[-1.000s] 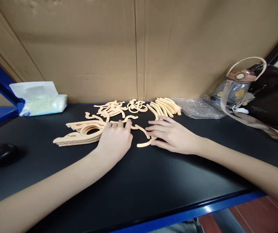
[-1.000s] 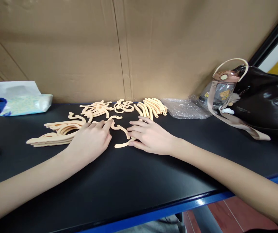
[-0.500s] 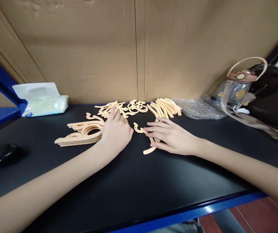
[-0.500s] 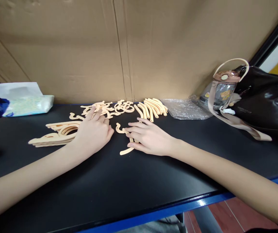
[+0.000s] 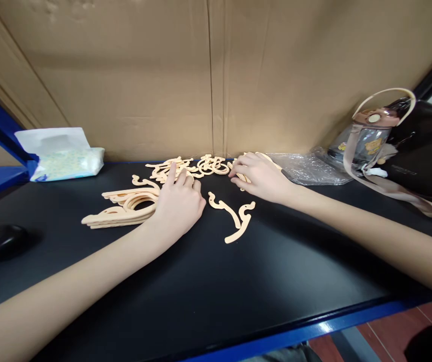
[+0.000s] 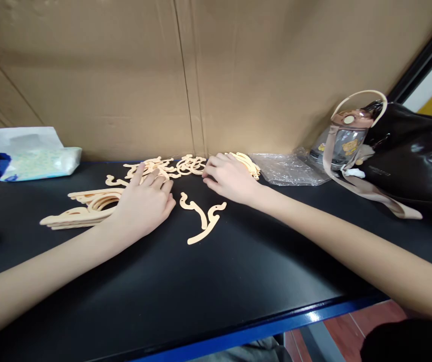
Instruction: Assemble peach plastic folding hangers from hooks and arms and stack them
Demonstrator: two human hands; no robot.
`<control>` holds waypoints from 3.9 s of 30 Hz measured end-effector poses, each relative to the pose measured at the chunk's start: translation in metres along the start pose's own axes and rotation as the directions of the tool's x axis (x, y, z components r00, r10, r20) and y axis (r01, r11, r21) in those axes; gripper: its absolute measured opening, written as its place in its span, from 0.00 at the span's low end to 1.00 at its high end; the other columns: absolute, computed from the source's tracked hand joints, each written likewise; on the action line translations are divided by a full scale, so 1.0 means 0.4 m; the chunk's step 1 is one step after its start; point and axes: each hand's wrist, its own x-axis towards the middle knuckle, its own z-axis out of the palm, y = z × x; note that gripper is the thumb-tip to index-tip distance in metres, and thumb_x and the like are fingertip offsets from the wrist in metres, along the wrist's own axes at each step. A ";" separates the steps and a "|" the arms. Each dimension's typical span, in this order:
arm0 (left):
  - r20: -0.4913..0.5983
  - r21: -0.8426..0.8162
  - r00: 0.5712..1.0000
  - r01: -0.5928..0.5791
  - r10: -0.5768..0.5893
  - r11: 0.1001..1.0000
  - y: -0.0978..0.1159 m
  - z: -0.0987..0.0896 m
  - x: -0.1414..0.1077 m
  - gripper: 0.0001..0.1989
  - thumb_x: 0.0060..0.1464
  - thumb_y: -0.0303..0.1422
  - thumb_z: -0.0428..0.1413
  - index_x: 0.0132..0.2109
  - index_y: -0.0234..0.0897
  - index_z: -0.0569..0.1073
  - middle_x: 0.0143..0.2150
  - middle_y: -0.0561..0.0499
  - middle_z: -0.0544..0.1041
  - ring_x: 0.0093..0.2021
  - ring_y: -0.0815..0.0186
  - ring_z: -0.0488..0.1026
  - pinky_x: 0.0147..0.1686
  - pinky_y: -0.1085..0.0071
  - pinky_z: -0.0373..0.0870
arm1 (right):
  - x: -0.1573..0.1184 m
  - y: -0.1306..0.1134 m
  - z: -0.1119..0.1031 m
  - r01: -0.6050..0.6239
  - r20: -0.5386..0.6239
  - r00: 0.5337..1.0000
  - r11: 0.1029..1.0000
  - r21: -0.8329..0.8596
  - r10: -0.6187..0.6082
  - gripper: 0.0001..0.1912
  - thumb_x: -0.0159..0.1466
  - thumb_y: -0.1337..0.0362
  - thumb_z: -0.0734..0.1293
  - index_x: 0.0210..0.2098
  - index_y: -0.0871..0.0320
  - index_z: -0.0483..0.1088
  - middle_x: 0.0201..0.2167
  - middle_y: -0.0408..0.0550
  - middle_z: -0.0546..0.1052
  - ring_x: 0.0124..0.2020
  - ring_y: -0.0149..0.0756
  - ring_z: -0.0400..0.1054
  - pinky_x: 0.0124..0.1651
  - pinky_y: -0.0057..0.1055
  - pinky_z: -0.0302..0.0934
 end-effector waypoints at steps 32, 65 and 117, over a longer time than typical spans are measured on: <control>-0.099 -0.288 0.993 -0.088 0.061 0.954 0.062 -0.055 -0.047 0.26 0.58 0.28 0.45 0.61 0.21 0.64 0.63 0.33 0.64 0.64 0.49 0.59 0.64 0.48 0.51 | -0.071 -0.109 -0.044 -0.047 -0.011 0.999 0.989 0.141 0.049 0.08 0.64 0.63 0.67 0.30 0.58 0.76 0.28 0.45 0.73 0.35 0.37 0.64 0.45 0.36 0.54; -0.023 -0.738 0.971 -0.178 0.239 0.651 0.058 -0.054 -0.049 0.14 0.65 0.33 0.42 0.50 0.36 0.69 0.53 0.47 0.72 0.55 0.58 0.66 0.55 0.58 0.63 | -0.073 -0.031 -0.053 -0.141 0.145 0.975 0.974 -0.175 0.167 0.25 0.70 0.55 0.57 0.24 0.59 0.76 0.24 0.46 0.76 0.37 0.37 0.70 0.62 0.45 0.42; -0.032 -0.969 0.997 -0.048 0.069 0.243 0.036 -0.054 -0.072 0.14 0.58 0.21 0.49 0.46 0.40 0.72 0.44 0.50 0.70 0.40 0.69 0.70 0.38 0.71 0.71 | -0.127 -0.107 -0.081 -0.119 0.223 0.974 0.906 0.406 0.028 0.14 0.66 0.55 0.63 0.46 0.55 0.73 0.34 0.44 0.71 0.33 0.31 0.66 0.35 0.27 0.58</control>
